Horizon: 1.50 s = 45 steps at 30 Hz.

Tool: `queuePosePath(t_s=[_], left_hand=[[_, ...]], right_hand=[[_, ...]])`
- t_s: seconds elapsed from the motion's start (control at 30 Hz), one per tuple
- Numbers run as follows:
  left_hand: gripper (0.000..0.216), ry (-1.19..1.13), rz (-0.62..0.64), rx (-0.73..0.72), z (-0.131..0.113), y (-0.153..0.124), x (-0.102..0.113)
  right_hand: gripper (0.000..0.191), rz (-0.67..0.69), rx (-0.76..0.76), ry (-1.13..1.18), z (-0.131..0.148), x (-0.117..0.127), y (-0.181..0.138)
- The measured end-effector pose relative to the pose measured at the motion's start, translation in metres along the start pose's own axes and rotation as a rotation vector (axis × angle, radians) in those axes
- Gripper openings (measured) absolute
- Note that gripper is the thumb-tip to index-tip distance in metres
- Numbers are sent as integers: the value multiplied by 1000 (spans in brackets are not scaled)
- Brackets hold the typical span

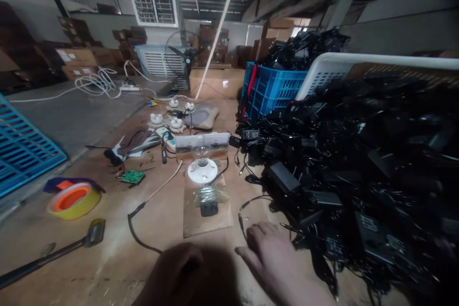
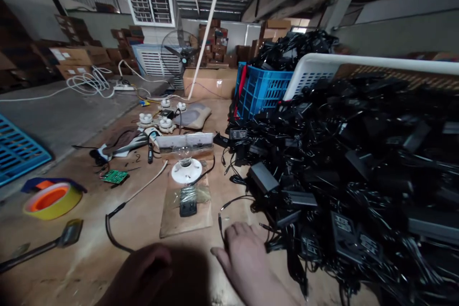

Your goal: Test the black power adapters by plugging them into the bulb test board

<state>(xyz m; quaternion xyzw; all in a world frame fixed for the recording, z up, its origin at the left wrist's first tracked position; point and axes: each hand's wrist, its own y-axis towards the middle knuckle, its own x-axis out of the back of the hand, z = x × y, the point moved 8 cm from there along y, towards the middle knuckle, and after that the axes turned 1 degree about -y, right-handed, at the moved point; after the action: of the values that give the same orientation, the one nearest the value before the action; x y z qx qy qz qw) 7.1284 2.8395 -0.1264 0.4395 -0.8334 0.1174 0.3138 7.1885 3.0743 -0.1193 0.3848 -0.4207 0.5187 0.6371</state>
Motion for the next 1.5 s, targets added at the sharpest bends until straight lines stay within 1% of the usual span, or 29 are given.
queuePosePath(t_s=[0.07,0.13,0.17,0.23,0.3,0.37,0.5,0.53,0.6,0.63,0.7,0.83,0.93,1.03,1.13,1.2,1.23,1.27,1.3,1.33,1.37,1.4,1.43,1.47,1.5], left_hand=[[10,0,42,-36,-4,10,-3],[12,-25,64,-69,-8,18,-5],[14,-48,62,-78,-9,20,-6],[18,-100,58,-74,-10,25,-8],[22,-126,70,-49,-10,29,-13],[25,-127,97,-32,-12,33,-21],[28,-125,130,-49,-18,38,-29],[28,-129,139,-50,-18,39,-30],[29,-133,154,-48,-18,40,-31],[29,-134,160,-43,-18,41,-31],[30,-144,158,0,-16,42,-31],[30,-245,131,138,-15,46,-31],[27,-394,199,154,-26,49,-42],[27,-482,278,169,-35,50,-55],[28,-385,334,60,-43,48,-64],[27,-295,348,2,-46,47,-70],[26,-265,338,-1,-45,47,-71],[24,-250,317,15,-44,49,-72],[19,-254,294,39,-43,51,-72],[16,-272,273,63,-42,54,-71],[16,-300,252,83,-42,58,-68],[17,-329,217,95,-43,63,-63],[20,-356,159,100,-43,68,-53],[25,-381,75,98,-44,72,-39],[30,-404,-30,98,-43,75,-22]], right_hand=[[12,-66,-10,40,11,-17,10],[18,-82,5,87,15,-26,14],[19,-89,1,112,15,-27,14],[10,-102,-14,151,12,-26,10],[14,-97,-12,165,14,-27,5],[8,-84,-4,172,17,-31,3],[11,-107,-87,232,12,-38,10],[14,-123,-112,254,9,-37,13],[10,-151,-137,301,4,-32,19],[7,-158,-133,335,3,-28,20],[10,-145,-100,437,4,-21,20],[17,-59,-12,656,13,-4,1],[18,-33,55,733,21,6,-15],[18,-12,137,660,34,12,-25],[20,71,206,490,43,19,-28],[17,94,267,348,38,33,-22],[12,63,280,241,28,43,-15],[19,8,273,116,13,56,-5],[37,-68,241,-26,-6,69,8],[54,-143,168,-156,-28,84,21],[55,-170,127,-194,-47,95,33],[52,-192,102,-214,-62,107,44],[44,-220,83,-204,-72,120,52],[35,-257,77,-180,-75,135,58],[27,-307,73,-162,-73,152,60]])
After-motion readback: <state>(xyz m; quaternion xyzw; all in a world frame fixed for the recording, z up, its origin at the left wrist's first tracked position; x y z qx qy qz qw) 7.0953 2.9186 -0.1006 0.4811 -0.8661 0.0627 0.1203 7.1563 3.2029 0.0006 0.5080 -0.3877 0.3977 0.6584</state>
